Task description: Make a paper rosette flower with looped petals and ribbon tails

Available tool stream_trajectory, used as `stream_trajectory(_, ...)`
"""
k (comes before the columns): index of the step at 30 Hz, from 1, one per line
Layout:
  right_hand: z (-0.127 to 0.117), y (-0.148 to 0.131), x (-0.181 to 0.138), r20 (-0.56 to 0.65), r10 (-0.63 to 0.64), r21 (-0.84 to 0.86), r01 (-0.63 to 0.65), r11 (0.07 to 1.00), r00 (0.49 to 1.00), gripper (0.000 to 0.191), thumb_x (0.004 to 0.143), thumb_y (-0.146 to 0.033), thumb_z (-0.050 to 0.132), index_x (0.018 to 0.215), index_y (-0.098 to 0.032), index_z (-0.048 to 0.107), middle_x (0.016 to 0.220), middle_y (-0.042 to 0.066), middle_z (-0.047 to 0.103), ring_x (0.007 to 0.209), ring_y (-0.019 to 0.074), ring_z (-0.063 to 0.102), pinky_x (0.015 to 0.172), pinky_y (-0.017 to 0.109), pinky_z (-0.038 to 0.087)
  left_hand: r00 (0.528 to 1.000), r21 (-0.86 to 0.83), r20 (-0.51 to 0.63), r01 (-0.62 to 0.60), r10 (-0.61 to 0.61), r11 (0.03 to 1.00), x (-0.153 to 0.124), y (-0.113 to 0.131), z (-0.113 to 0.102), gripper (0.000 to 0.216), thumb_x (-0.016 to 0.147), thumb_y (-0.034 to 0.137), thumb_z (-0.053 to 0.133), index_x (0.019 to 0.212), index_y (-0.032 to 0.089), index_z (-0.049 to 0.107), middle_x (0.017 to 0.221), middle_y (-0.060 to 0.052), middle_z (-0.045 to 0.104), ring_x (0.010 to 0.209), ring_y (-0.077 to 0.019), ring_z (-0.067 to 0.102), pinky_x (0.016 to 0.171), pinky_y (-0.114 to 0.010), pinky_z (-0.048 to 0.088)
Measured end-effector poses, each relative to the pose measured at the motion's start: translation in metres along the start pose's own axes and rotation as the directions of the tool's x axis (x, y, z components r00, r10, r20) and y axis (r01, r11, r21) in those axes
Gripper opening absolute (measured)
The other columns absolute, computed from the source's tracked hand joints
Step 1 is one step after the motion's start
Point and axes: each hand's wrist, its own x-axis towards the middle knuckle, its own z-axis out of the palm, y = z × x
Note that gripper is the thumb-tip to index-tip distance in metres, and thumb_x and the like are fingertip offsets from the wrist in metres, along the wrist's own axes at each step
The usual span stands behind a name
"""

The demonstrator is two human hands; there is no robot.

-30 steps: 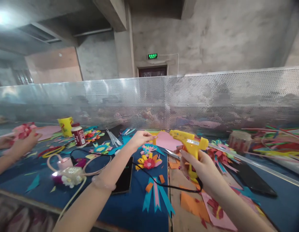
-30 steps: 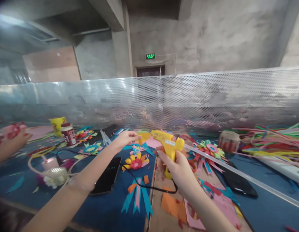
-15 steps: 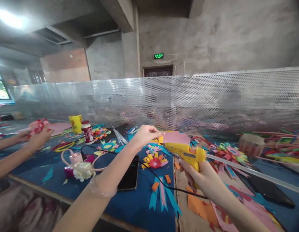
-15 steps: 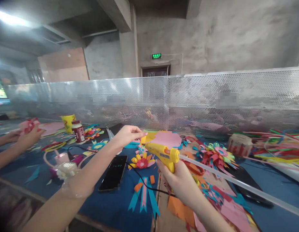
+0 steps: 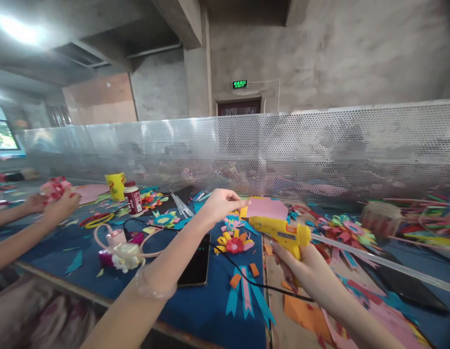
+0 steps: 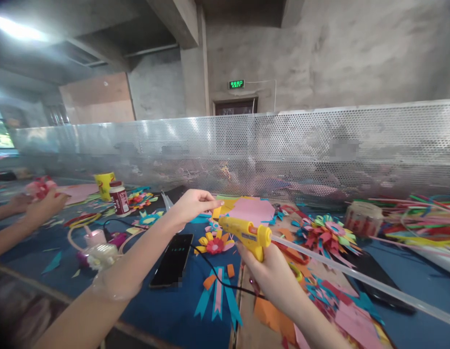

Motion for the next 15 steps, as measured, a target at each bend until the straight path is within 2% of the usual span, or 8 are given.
stream_trajectory(15, 0.0007, 0.0013, 0.0021, -0.013, -0.033, -0.053, 0.032, 0.998, 0.999, 0.037, 0.083, -0.054, 0.046, 0.065, -0.021, 0.042, 0.04, -0.007, 0.04, 0.033, 0.0096, 0.04, 0.036, 0.023, 0.033, 1.0, -0.033, 0.01, 0.023, -0.023, 0.999, -0.0009, 0.0031, -0.0015, 0.021, 0.063, 0.035, 0.072, 0.063, 0.015, 0.064, 0.06, -0.002, 0.061, 0.057, -0.0115, 0.053, 0.057, -0.025, 0.04)
